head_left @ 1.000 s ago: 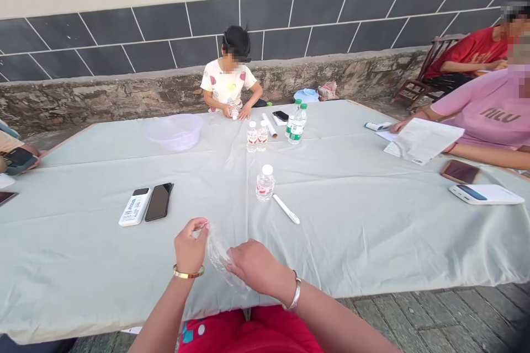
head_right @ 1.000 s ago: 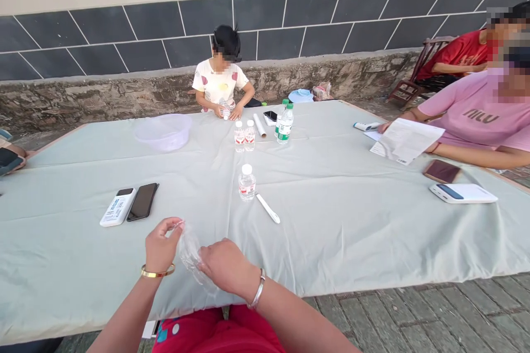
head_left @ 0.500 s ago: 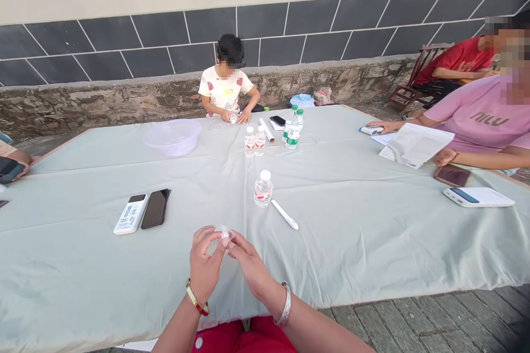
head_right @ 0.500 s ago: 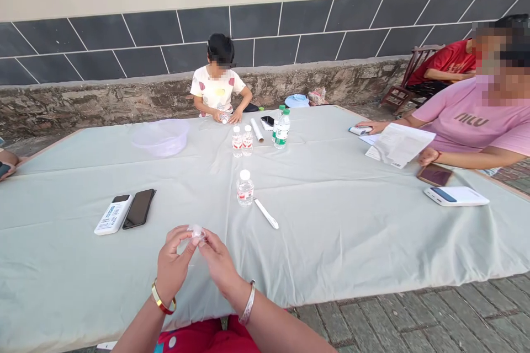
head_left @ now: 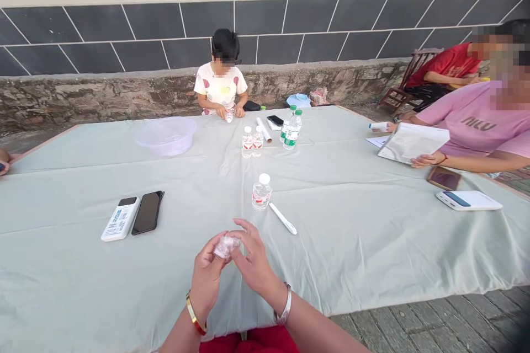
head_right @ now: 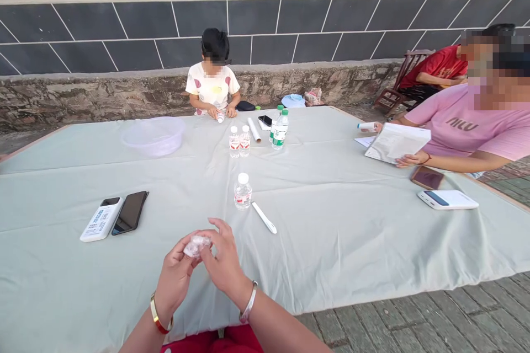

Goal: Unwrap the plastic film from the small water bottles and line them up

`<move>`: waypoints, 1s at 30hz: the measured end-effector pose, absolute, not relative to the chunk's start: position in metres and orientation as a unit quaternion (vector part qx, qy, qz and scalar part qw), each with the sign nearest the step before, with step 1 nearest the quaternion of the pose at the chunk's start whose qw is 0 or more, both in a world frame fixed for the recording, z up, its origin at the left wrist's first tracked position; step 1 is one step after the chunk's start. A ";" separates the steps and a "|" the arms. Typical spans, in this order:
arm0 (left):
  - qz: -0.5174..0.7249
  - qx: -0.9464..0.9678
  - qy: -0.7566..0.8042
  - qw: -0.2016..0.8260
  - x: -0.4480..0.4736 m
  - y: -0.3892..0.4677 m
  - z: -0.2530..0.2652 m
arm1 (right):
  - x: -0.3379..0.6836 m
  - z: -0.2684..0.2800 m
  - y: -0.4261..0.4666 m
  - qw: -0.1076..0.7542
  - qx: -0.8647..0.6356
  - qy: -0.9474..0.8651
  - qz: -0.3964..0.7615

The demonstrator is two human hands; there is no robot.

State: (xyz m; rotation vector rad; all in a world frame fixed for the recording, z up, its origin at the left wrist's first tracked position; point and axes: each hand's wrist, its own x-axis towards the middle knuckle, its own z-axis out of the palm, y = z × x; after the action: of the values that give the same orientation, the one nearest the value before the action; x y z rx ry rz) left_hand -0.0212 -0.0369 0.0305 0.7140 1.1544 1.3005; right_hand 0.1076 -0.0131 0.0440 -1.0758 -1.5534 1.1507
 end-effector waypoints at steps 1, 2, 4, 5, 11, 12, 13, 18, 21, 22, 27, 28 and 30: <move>0.564 0.278 0.503 0.593 -0.024 -0.034 0.030 | 0.115 0.041 -0.010 0.432 -0.441 -0.668 0.416; 0.573 0.250 0.514 0.588 -0.028 -0.032 0.029 | 0.124 0.038 -0.004 0.423 -0.452 -0.688 0.379; 0.589 0.207 0.540 0.565 -0.040 -0.027 0.028 | 0.150 0.031 0.016 0.420 -0.524 -0.666 0.323; 0.594 0.196 0.552 0.551 -0.046 -0.025 0.028 | 0.163 0.026 0.029 0.415 -0.585 -0.631 0.295; 0.573 0.205 0.583 0.538 -0.063 -0.014 0.021 | 0.187 -0.001 0.108 0.197 -0.738 -0.600 0.236; 0.572 0.206 0.586 0.536 -0.062 -0.012 0.020 | 0.180 -0.004 0.119 0.186 -0.739 -0.605 0.231; 0.572 0.203 0.590 0.531 -0.061 -0.010 0.019 | 0.172 -0.007 0.130 0.182 -0.741 -0.606 0.226; 0.577 0.167 0.623 0.501 -0.063 0.002 0.011 | 0.129 -0.014 0.204 0.199 -0.737 -0.602 0.235; 0.561 0.161 0.647 0.490 -0.072 0.010 0.004 | 0.105 -0.015 0.261 0.213 -0.736 -0.595 0.244; 0.558 0.161 0.653 0.487 -0.075 0.012 0.001 | 0.097 -0.014 0.279 0.224 -0.739 -0.585 0.248; 0.559 0.136 0.672 0.466 -0.087 0.025 -0.011 | 0.065 -0.018 0.350 0.287 -0.766 -0.504 0.277; 0.556 0.135 0.678 0.460 -0.089 0.028 -0.011 | 0.060 -0.020 0.359 0.291 -0.771 -0.493 0.278; 0.552 0.141 0.688 0.449 -0.096 0.037 -0.011 | 0.053 -0.023 0.372 0.301 -0.779 -0.476 0.275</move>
State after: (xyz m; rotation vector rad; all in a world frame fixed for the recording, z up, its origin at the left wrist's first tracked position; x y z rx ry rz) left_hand -0.0963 0.0366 -0.0107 0.3477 1.7026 1.3649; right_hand 0.0526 0.3722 -0.0230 -2.0666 -1.2620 0.7301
